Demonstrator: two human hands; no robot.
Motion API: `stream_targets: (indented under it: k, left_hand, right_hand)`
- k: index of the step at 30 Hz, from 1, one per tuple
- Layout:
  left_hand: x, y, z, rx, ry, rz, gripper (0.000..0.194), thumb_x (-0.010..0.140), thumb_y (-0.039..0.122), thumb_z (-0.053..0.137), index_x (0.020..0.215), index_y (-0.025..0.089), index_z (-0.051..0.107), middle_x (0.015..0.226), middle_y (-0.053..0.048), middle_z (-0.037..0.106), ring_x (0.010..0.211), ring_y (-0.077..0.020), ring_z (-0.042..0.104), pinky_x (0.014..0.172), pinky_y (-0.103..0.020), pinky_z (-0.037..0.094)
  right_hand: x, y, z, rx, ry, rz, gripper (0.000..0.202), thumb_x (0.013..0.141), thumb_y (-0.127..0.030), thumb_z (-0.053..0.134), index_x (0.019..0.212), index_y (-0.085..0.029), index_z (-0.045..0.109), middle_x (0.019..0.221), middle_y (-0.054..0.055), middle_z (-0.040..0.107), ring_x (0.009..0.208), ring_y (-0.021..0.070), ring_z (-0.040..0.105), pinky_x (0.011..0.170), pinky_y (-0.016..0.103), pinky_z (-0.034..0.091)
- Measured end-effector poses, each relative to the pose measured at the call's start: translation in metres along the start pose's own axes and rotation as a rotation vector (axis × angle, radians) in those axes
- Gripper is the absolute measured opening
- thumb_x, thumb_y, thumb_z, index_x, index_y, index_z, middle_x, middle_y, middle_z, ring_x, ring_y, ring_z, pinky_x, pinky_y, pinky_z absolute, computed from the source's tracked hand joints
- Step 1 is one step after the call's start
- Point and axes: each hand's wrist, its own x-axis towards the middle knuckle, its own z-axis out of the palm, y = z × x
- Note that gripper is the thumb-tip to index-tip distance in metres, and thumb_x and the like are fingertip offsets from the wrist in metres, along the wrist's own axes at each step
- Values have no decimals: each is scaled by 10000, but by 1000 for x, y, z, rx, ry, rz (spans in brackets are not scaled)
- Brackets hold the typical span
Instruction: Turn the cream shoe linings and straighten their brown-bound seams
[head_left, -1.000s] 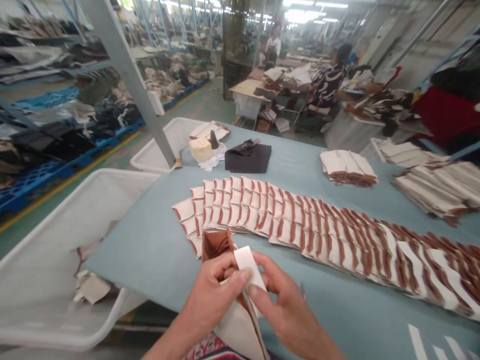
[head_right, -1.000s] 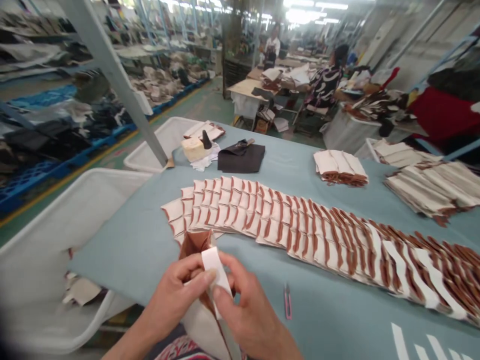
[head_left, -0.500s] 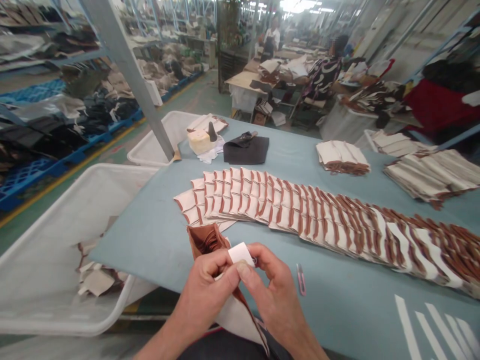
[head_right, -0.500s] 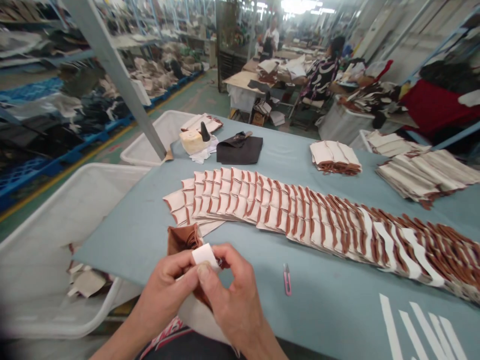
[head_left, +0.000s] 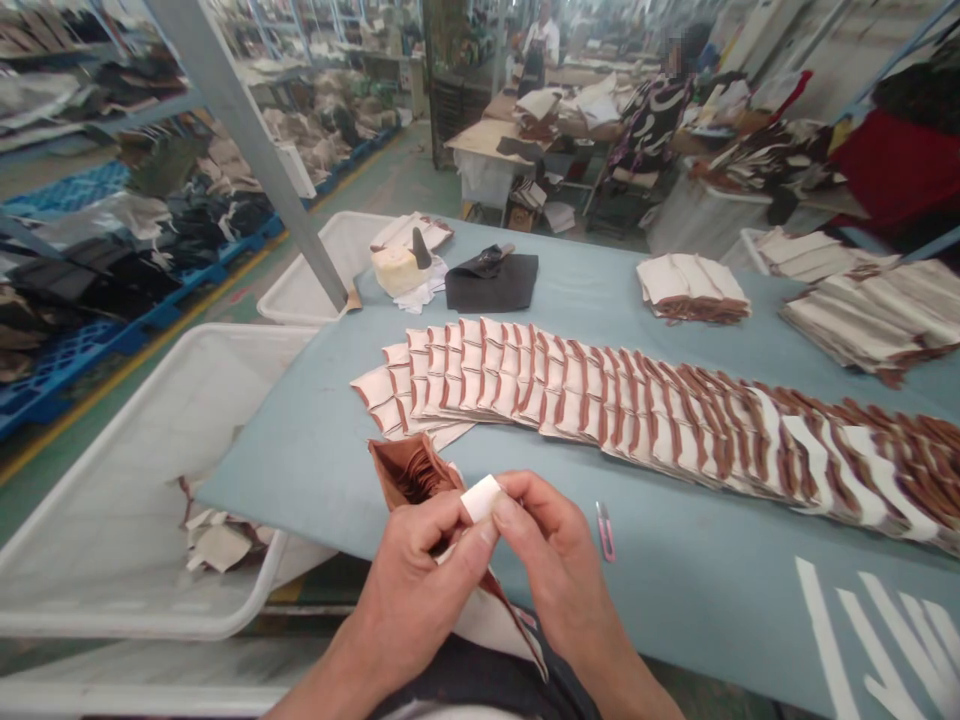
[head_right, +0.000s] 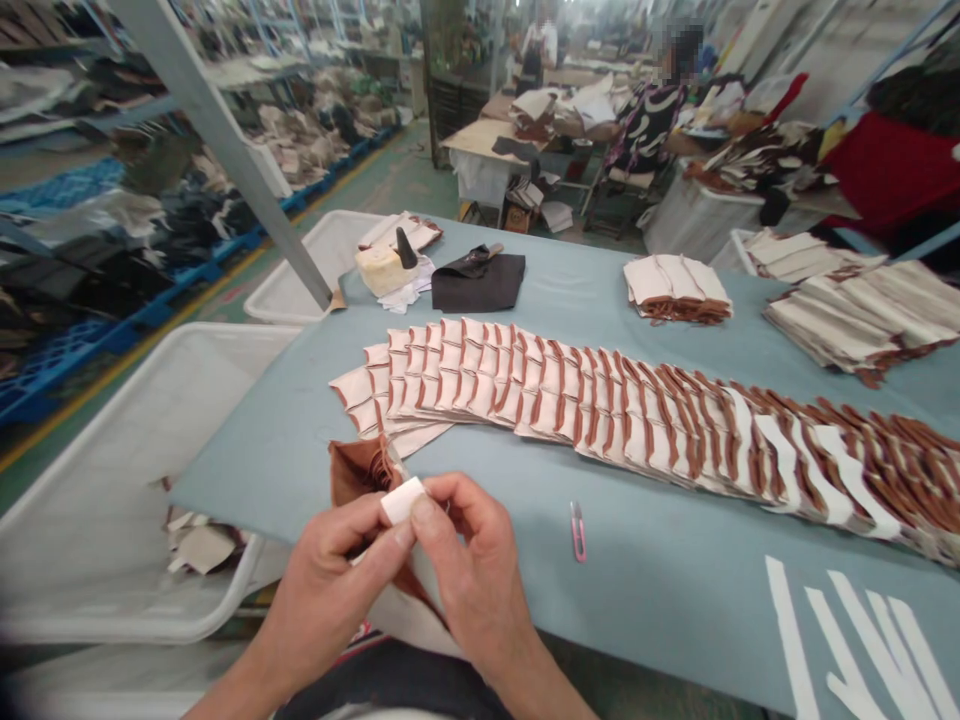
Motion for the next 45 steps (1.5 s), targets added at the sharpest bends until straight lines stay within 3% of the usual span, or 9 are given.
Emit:
stream_targets:
  k: [6,15,19,22,24,28,35,39,45]
  left_hand:
    - [-5,-3,-1,10,-14,-1,366,942,378,538,681,134,618,579,13,518,526,-109,497,503,-188,398]
    - [-11,-5,-2,-52,-35,-42,355,961,403,531,731,150,623,615,3,571,547,-130,557,528,-205,454]
    - [-12,-12,0,-124,91,-73,252,945,414,588,884,171,609,595,48,530,510,-116,535,509,-192,453]
    - [-14,-15,1,-60,192,-46,264,928,387,625,779,175,577,555,69,472,486,-86,457,486,-165,389]
    - [-15,-14,2,-13,141,-2,278,934,357,610,735,165,591,584,54,501,511,-83,465,506,-163,400]
    - [-15,-9,8,-45,12,29,238,977,328,532,869,157,658,699,17,619,564,-105,594,555,-176,495]
    - [-13,-9,8,-22,25,82,218,977,288,506,887,156,654,684,15,607,581,-116,591,573,-193,500]
    - [-13,-14,6,-86,8,15,215,933,355,574,877,154,625,625,52,455,540,-109,496,536,-198,468]
    - [-11,-18,3,-217,26,-121,351,904,500,597,819,161,567,602,45,479,495,-117,515,494,-207,450]
  right_hand:
    - [-3,6,1,-75,28,-72,233,954,-361,585,825,-186,671,744,8,693,704,160,629,664,252,512]
    - [-7,8,1,-382,143,-457,130,942,-171,573,841,-221,638,792,5,674,746,156,651,697,257,528]
    - [-7,6,-6,-512,194,-534,124,945,-143,567,880,-231,625,805,4,697,734,153,666,690,256,534]
    - [-7,7,-13,-677,282,-627,129,945,-123,577,904,-236,623,762,-2,692,669,150,649,654,257,519]
    - [-7,8,-16,-777,304,-714,144,943,-102,585,947,-237,635,783,11,711,688,159,663,668,267,521]
    - [-9,10,-16,-888,271,-843,168,948,-90,586,1017,-224,660,826,43,741,735,173,689,691,279,525]
    - [-15,6,-18,-954,142,-856,209,979,-137,497,1089,-206,660,872,71,735,746,192,668,667,309,505]
    - [-16,4,-20,-957,62,-843,319,956,-116,421,1158,-167,663,937,104,730,803,216,663,689,331,508]
    - [-15,5,-15,-892,57,-817,298,951,-120,456,1145,-183,673,917,83,717,794,205,659,717,328,521]
